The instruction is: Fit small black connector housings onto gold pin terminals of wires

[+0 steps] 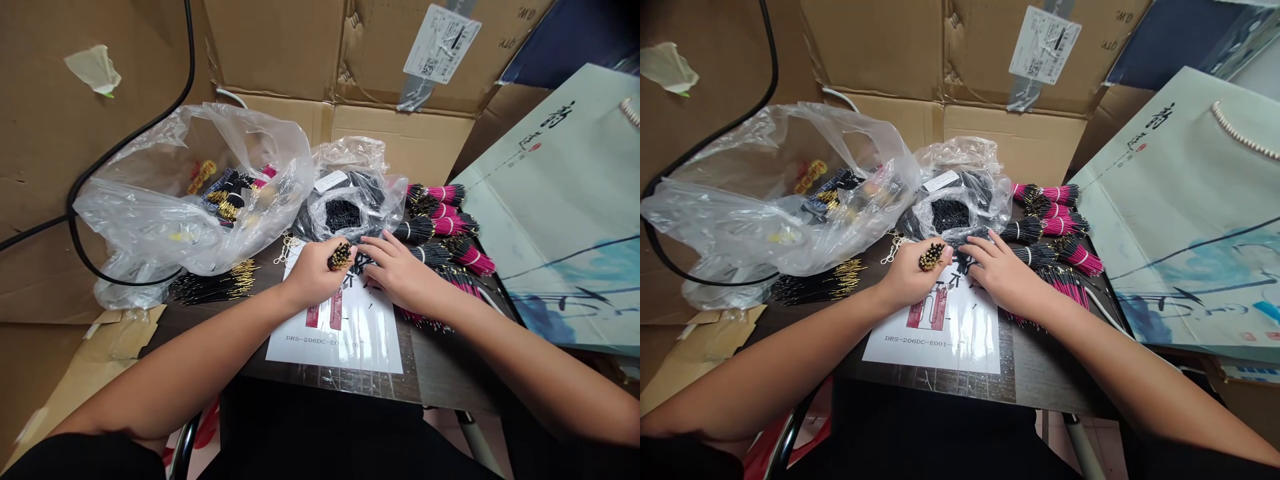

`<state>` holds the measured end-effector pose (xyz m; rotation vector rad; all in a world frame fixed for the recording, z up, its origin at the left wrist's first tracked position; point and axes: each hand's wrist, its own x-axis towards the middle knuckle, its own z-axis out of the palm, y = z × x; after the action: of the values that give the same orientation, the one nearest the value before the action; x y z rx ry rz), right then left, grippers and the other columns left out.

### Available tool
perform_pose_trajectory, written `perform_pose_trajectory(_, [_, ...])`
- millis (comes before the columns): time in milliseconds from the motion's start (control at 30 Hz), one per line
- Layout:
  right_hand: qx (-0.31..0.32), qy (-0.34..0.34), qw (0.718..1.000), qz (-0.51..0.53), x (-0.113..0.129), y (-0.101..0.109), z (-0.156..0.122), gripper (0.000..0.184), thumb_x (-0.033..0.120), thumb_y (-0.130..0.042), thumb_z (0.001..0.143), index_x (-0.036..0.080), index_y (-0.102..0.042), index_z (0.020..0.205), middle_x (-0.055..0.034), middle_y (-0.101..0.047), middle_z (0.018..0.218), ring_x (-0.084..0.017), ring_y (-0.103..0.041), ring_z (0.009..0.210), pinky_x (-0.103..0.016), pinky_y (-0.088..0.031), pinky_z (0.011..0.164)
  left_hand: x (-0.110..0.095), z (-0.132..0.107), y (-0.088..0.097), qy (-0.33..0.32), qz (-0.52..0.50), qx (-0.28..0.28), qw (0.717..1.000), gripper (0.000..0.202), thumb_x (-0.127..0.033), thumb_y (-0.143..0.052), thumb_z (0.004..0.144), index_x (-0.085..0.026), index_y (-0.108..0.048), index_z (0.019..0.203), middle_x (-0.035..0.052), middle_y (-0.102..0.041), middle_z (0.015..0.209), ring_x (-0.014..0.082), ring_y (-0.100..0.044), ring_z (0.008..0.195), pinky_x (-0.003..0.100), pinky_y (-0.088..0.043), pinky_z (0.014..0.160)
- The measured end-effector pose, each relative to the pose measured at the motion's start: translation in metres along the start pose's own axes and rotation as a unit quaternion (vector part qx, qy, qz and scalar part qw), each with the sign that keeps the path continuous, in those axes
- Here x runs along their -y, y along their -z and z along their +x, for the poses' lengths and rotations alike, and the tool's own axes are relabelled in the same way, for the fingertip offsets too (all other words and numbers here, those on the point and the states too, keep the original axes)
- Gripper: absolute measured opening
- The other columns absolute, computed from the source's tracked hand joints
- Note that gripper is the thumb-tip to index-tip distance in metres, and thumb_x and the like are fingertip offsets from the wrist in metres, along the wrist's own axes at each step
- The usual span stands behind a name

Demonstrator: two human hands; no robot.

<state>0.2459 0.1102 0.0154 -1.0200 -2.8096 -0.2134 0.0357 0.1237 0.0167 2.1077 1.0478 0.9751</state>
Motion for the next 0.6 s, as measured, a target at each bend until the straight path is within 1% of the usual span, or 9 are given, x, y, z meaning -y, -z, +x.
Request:
perform_pose_trajectory(167, [0.002, -0.031, 0.999, 0.018, 0.006, 0.001, 0.001, 0.017, 0.023, -0.052, 0.089, 0.016, -0.067, 0.083, -0.0114, -0.052, 0.132, -0.029, -0.038, 0.135, -0.058, -0.023, 0.115, 0.001, 0.000, 0.000, -0.007, 0.000, 0.000, 1.000, 0.026, -0.031, -0.045, 0.093, -0.014, -0.058, 0.078, 0.0002, -0.060, 0.066, 0.0092, -0.052, 0.060, 0.022, -0.039, 0.059])
perform_pose_trajectory(333, [-0.002, -0.069, 0.998, 0.001, -0.001, 0.009, -0.007, 0.022, 0.026, -0.050, 0.091, 0.016, -0.066, 0.081, -0.0111, -0.050, 0.134, -0.029, -0.037, 0.135, -0.057, -0.020, 0.116, 0.003, 0.000, -0.001, -0.014, 0.006, -0.001, 1.000, 0.028, -0.032, -0.046, 0.093, -0.014, -0.058, 0.076, -0.0005, -0.059, 0.064, 0.0086, -0.051, 0.057, 0.022, -0.037, 0.056])
perform_pose_trajectory(433, [0.014, -0.067, 0.998, -0.004, -0.005, 0.012, -0.015, 0.022, 0.027, -0.050, 0.091, 0.017, -0.068, 0.082, -0.0112, -0.047, 0.139, -0.030, -0.034, 0.137, -0.058, -0.021, 0.116, 0.004, 0.000, -0.002, -0.021, 0.010, -0.003, 1.000, 0.028, -0.032, -0.046, 0.093, -0.014, -0.057, 0.075, -0.0008, -0.058, 0.062, 0.0084, -0.050, 0.056, 0.022, -0.036, 0.054])
perform_pose_trajectory(600, [0.029, -0.045, 0.999, -0.010, -0.001, 0.007, -0.024, 0.017, 0.024, -0.054, 0.088, 0.017, -0.067, 0.081, -0.0113, -0.043, 0.143, -0.031, -0.030, 0.139, -0.058, -0.020, 0.116, 0.003, 0.000, -0.002, -0.031, 0.012, -0.011, 0.999, 0.027, -0.032, -0.047, 0.093, -0.014, -0.058, 0.074, -0.0006, -0.058, 0.062, 0.0085, -0.051, 0.056, 0.022, -0.037, 0.054])
